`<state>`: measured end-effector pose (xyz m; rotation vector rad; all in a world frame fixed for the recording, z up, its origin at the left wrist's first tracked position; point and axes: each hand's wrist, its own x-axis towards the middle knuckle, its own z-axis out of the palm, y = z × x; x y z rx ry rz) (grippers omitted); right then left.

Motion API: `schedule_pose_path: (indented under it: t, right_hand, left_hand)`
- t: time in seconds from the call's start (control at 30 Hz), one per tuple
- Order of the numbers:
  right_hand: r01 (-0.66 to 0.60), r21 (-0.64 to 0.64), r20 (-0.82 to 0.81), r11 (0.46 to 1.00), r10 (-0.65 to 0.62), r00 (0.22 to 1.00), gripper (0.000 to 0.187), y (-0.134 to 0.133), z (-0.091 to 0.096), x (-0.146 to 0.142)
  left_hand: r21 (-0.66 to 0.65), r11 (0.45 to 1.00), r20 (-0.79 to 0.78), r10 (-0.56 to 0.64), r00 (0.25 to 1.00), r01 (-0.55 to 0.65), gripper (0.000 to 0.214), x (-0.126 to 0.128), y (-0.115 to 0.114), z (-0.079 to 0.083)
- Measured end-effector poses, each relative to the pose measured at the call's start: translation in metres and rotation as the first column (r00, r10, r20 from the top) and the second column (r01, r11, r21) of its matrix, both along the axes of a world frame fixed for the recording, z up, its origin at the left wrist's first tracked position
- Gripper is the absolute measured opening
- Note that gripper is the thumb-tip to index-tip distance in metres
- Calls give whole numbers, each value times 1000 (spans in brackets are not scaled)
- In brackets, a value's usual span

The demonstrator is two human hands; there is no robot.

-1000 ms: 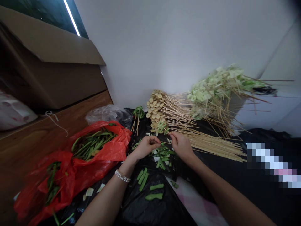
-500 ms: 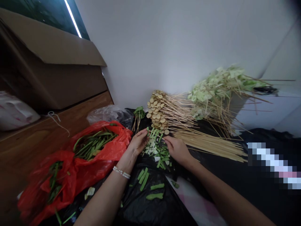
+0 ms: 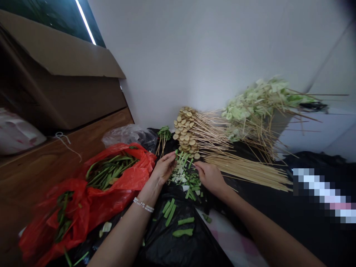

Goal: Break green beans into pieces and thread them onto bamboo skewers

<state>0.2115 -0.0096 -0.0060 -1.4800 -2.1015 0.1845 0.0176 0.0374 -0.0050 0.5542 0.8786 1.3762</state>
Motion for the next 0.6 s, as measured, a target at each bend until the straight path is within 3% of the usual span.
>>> schedule_pose_path:
  t: [0.33, 0.6]
  right_hand:
    - [-15, 2, 15, 1000, 15, 1000, 26, 1, -1, 0]
    - [-15, 5, 47, 1000, 15, 999, 27, -1, 0, -1]
  left_hand:
    - [-42, 997, 43, -60, 997, 62, 15, -4, 1, 4]
    - [-29, 1000, -11, -11, 1000, 10, 16, -2, 1, 5]
